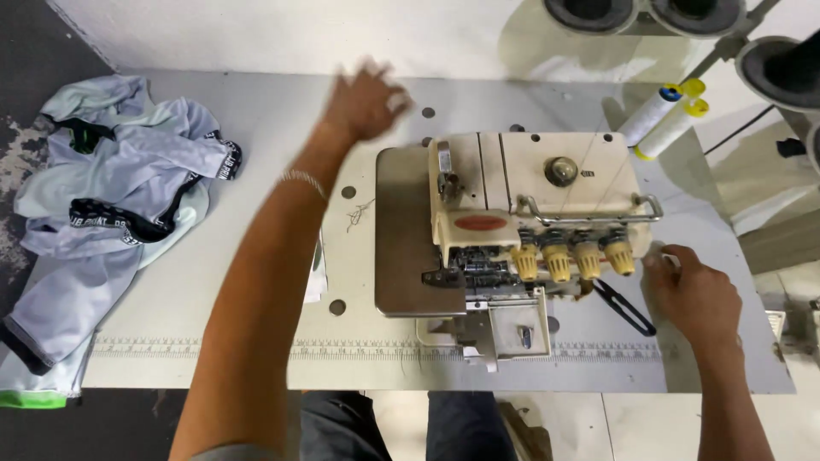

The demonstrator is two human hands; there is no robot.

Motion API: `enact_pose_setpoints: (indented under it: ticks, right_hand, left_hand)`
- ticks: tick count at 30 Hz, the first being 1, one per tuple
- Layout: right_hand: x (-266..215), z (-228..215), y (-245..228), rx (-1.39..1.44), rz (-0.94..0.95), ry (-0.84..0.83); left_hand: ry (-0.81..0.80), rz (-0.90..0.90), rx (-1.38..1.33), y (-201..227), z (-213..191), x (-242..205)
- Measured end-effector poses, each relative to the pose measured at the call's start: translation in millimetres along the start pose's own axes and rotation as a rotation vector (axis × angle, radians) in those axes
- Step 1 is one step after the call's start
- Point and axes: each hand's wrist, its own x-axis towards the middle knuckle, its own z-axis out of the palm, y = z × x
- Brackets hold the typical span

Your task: Threading an industrial overlock sewing machine and testing the stitch on fabric scraps

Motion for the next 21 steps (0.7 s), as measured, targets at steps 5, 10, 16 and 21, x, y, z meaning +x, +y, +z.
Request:
enact_pose_setpoints:
  ticks: [5, 10, 16, 21]
  right_hand:
    - [1.3, 1.6, -12.9, 0.207, -0.101, 0.059]
    - [25.9, 38.6, 8.9, 0.295, -0.335, 0.202]
    - [-36.7, -22.2, -28.0, 0.322, -0.410, 0.384]
    - [-163.4, -57.4, -135.7, 0.626, -0.472, 0.249]
  left_hand:
    - [0.553, 0.035, 0.016, -83.2, 20.0, -21.3]
    - [0.706, 0.196, -0.334, -42.5, 31.4, -173.6]
    - [0.542, 0.077, -0.534, -39.7, 96.5, -286.6]
    - [0.576, -0.016, -0.538, -33.4, 114.1, -295.7]
